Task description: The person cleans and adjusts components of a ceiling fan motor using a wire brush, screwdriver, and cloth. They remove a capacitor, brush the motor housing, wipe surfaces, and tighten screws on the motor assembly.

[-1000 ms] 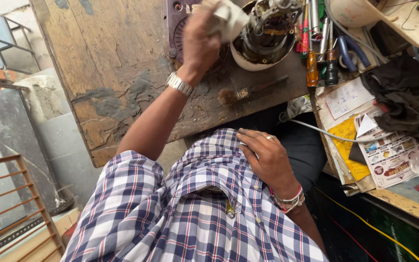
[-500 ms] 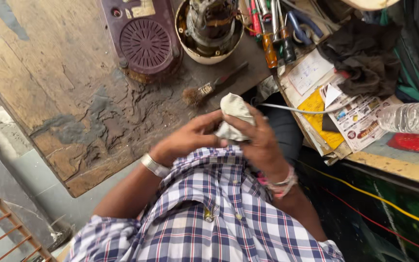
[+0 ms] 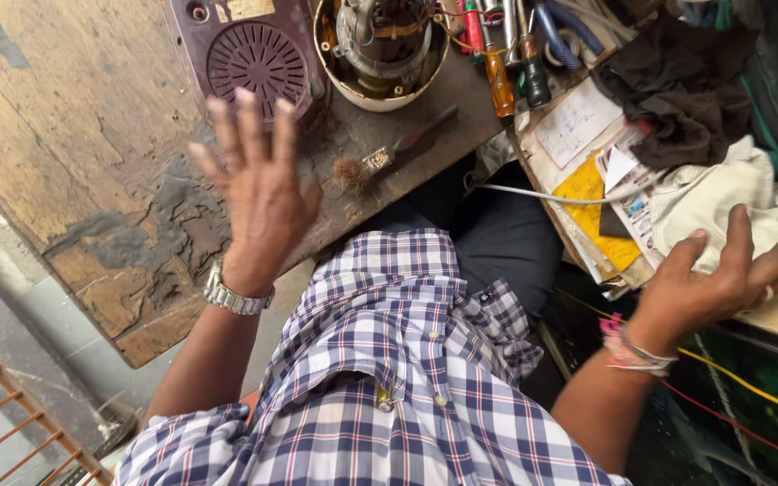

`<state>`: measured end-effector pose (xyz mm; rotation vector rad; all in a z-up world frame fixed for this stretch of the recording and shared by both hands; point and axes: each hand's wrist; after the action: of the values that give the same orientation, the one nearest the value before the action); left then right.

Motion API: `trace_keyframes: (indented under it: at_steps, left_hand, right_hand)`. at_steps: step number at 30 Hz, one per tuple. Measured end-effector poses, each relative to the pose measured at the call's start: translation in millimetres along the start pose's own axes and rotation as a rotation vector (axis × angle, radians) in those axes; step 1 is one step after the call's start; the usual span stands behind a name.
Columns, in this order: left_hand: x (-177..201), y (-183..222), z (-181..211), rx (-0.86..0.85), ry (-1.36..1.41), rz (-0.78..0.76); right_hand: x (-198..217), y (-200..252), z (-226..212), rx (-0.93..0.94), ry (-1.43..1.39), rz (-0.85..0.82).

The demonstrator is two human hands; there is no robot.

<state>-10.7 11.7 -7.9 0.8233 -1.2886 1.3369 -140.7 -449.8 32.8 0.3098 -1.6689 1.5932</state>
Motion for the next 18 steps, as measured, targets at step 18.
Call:
trace_keyframes:
  at_steps: [18]
  left_hand:
    - [-33, 15, -19, -0.025, 0.328, 0.143]
  right_hand:
    - [-214, -18, -105, -0.092, -0.443, -0.282]
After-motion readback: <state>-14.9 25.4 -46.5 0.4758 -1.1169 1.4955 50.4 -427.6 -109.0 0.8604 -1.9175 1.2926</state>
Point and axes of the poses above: each hand's wrist, its own y-axis away from the middle knuckle, its own x-axis out of the back of the hand, z = x × y, and after that the axes turned 8 degrees about z, right-handed
